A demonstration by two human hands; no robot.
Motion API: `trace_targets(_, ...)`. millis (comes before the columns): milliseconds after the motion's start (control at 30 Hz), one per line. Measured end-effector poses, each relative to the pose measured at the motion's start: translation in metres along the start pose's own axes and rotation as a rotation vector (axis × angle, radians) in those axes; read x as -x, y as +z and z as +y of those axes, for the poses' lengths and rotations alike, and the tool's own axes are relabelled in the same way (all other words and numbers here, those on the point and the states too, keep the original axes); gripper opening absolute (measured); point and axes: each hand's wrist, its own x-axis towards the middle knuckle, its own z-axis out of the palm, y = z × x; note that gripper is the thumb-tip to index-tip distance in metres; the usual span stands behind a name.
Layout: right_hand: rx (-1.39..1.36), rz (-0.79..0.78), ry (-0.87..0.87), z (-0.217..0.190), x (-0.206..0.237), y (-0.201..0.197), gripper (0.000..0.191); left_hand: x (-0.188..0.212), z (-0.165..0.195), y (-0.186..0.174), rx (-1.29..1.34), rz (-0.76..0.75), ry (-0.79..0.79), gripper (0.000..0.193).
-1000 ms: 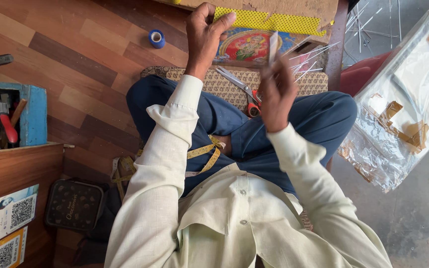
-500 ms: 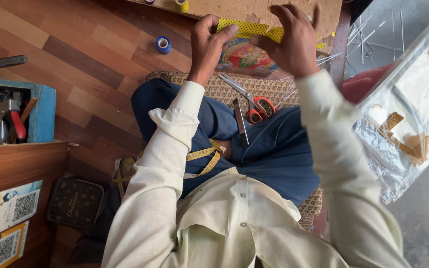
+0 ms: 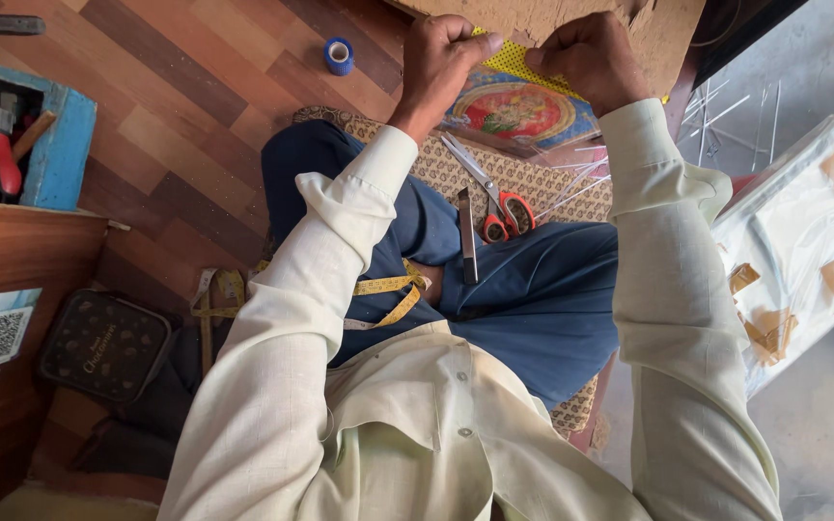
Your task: The person sits on the floor and applies yellow patterned tape to the edges of a rectangular cardboard piece featuring a printed deity image. They use scissors to cut the tape and smooth it down along the borders, flipping the item to work on different sides.
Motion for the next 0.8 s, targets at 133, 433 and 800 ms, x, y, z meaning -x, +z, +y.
trace_targets(133,0.008,-0.156,-0.171,0.013,-0.014,-0.001,0.023,-0.001,-0.002,0.006,0.118,0.101,-0.107,0.042)
trace_targets(433,0.080,-0.008,-0.050,-0.025,-0.001,-0.002,0.029,-0.012,0.003,0.010,0.070,0.154,-0.178,0.045)
trace_targets(800,0.638,0.461,-0.590,-0.062,0.059,0.066,0.018,-0.012,-0.004,0.014,0.147,0.152,-0.365,0.020)
